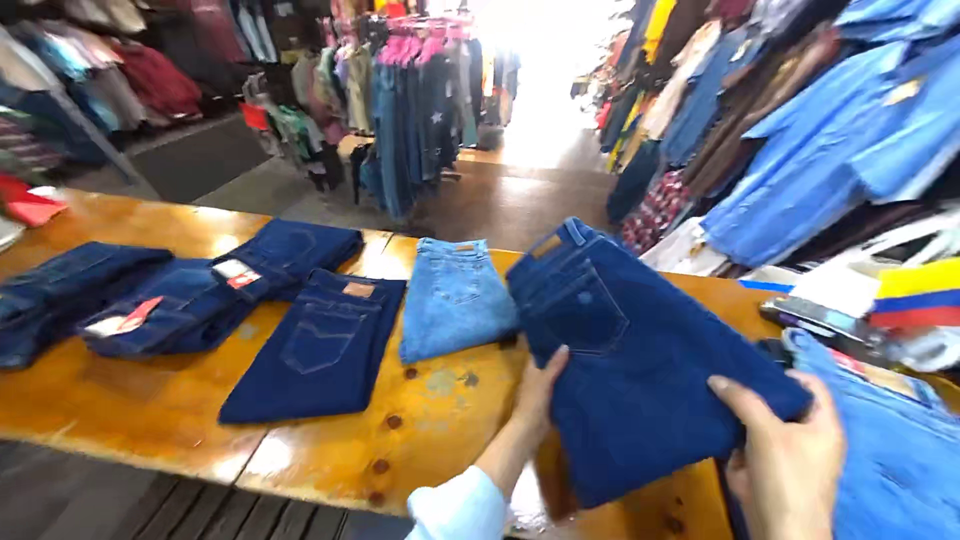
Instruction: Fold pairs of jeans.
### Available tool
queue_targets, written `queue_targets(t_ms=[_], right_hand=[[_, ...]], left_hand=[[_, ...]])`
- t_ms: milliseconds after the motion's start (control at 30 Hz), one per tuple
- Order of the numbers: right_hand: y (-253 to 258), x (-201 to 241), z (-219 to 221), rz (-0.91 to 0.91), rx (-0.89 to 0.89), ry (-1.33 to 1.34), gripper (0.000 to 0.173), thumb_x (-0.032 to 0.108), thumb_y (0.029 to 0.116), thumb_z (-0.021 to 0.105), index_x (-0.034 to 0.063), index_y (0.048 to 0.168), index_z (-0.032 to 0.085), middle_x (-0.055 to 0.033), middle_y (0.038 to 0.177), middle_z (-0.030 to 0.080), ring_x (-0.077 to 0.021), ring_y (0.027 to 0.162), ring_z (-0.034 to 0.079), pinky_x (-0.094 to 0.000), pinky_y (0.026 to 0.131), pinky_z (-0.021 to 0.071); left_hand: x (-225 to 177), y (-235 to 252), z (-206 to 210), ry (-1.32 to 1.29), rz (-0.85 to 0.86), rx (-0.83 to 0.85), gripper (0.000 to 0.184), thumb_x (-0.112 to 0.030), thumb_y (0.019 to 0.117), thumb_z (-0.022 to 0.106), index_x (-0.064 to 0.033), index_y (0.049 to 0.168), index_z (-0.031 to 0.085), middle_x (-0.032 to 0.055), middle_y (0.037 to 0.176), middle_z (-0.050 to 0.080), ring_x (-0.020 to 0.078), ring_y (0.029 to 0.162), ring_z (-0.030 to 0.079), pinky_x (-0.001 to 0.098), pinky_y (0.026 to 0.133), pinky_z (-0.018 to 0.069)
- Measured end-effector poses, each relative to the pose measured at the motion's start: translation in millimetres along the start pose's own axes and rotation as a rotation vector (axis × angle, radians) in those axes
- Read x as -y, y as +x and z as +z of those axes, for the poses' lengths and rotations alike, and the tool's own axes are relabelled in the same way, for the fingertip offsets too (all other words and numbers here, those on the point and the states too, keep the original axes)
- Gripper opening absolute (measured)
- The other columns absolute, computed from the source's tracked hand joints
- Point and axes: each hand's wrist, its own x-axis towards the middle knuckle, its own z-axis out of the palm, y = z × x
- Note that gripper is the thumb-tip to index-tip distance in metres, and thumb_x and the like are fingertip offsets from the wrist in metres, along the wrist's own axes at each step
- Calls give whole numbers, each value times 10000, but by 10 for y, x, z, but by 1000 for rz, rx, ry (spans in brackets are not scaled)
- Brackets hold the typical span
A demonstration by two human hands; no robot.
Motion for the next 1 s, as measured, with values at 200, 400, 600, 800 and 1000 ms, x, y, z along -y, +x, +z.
queue_targets(t_ms=[200,400,600,800,1000], right_hand=[[-781,-1047,-488,366,322,-242,324,175,894,720,-60,1112,677,-248,1331,591,-317,1227,585,-475,989,505],[-935,-1493,-395,355,328,-302,376,186,972,631,-59,1257,617,-236,1247,639,-326,1164,629,-474,1001,509],[-412,-1364,-58,569,527,-227,457,233,1079,467,-17,1461,491,-208,1409,574,-269,1296,563,-463,1092,446],[-97,-895,115,430,624,144,454,118,1060,377,-57,1478,342,-40,1189,604,32,1006,620,-193,911,528],[692,-181,1837,215,798,322,390,32,970,565,84,1357,564,-1,1054,734,-69,880,715,-275,768,622]], left_hand=[[-241,-14,-508,939,-27,-77,626,-407,989,656,40,1404,512,283,1415,519,401,1334,507,548,1123,400],[75,-193,-523,1171,-25,-182,445,-262,1079,504,90,1350,534,311,1384,525,422,1345,491,516,1147,375],[-61,-100,-534,781,-178,-63,500,-373,1029,599,32,1322,595,243,1245,652,336,1179,634,514,1050,482],[-765,-233,-521,660,85,24,370,-259,1087,481,21,1276,631,217,1189,672,301,1136,643,497,1023,484],[-1775,252,-1144,766,330,-309,437,-283,1106,436,80,1293,591,299,1132,659,410,1099,641,601,978,482]])
